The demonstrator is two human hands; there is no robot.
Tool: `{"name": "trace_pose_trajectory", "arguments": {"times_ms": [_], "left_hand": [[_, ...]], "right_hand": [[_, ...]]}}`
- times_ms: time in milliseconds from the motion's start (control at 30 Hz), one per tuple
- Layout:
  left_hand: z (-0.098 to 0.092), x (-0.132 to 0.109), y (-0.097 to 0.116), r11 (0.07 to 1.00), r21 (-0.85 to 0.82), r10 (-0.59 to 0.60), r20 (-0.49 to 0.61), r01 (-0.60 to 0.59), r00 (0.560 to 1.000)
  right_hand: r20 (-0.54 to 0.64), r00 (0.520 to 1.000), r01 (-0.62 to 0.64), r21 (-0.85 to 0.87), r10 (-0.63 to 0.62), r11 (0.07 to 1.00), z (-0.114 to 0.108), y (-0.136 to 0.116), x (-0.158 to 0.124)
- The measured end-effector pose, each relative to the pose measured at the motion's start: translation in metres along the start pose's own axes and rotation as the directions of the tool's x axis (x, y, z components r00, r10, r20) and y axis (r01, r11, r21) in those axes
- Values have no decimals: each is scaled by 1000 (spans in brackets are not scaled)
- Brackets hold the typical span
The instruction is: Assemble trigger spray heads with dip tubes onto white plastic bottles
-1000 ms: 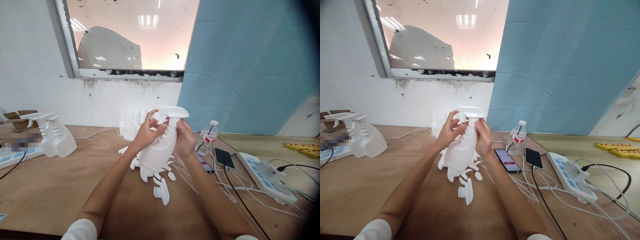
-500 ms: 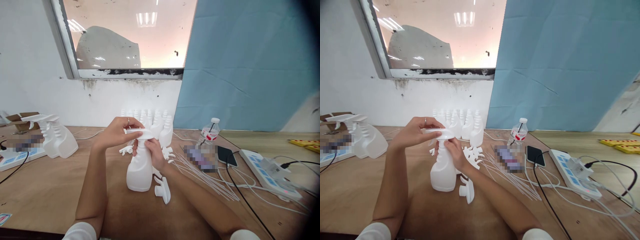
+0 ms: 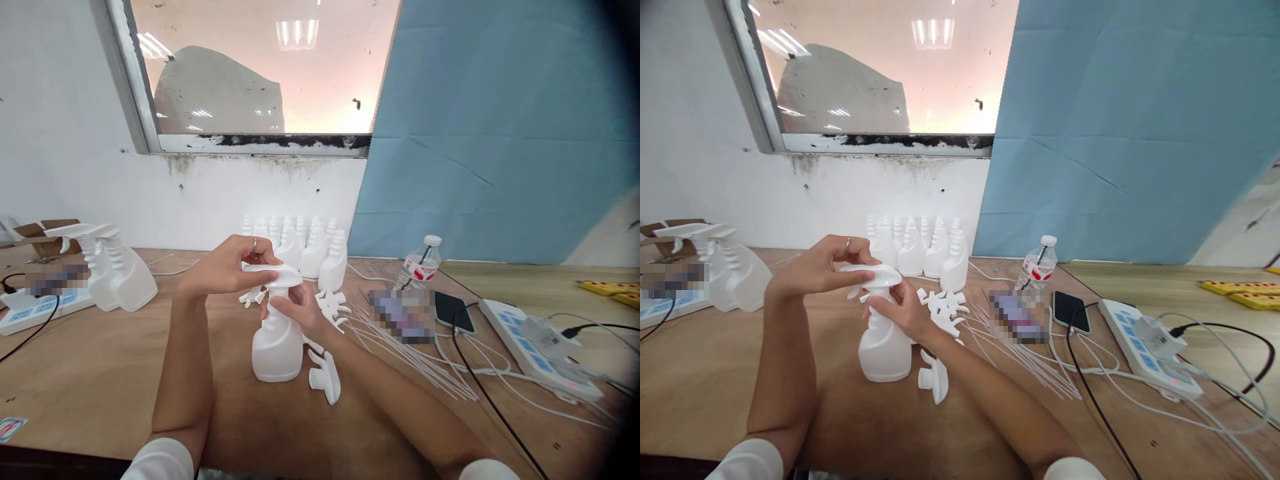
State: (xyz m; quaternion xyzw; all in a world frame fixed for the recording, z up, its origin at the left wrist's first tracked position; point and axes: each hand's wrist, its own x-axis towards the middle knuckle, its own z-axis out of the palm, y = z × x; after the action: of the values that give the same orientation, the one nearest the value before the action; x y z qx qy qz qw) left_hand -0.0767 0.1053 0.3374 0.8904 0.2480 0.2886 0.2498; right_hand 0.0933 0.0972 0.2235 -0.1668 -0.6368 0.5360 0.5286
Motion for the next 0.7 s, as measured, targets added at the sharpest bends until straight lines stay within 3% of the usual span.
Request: {"name": "trace_pose_trajectory", "arguments": {"times_ms": [100, 200, 567, 700], "left_hand": [[-1, 0, -2, 1000, 9, -12, 1, 12, 1000], [-2, 0, -3, 1000, 13, -23, 15, 23, 1000], [-2, 1, -4, 996, -41, -78, 42, 79, 996], [-3, 1, -4, 994, -50, -91, 56, 94, 994]], "right_hand": [[-56, 998, 20, -9, -20, 1000, 1, 1, 1], [24, 999, 23, 75, -25, 997, 0, 2, 1], [-21, 1000, -8, 25, 9, 1000, 1, 0, 0], [37, 999, 12, 87, -15, 996, 0, 1, 1]]}}
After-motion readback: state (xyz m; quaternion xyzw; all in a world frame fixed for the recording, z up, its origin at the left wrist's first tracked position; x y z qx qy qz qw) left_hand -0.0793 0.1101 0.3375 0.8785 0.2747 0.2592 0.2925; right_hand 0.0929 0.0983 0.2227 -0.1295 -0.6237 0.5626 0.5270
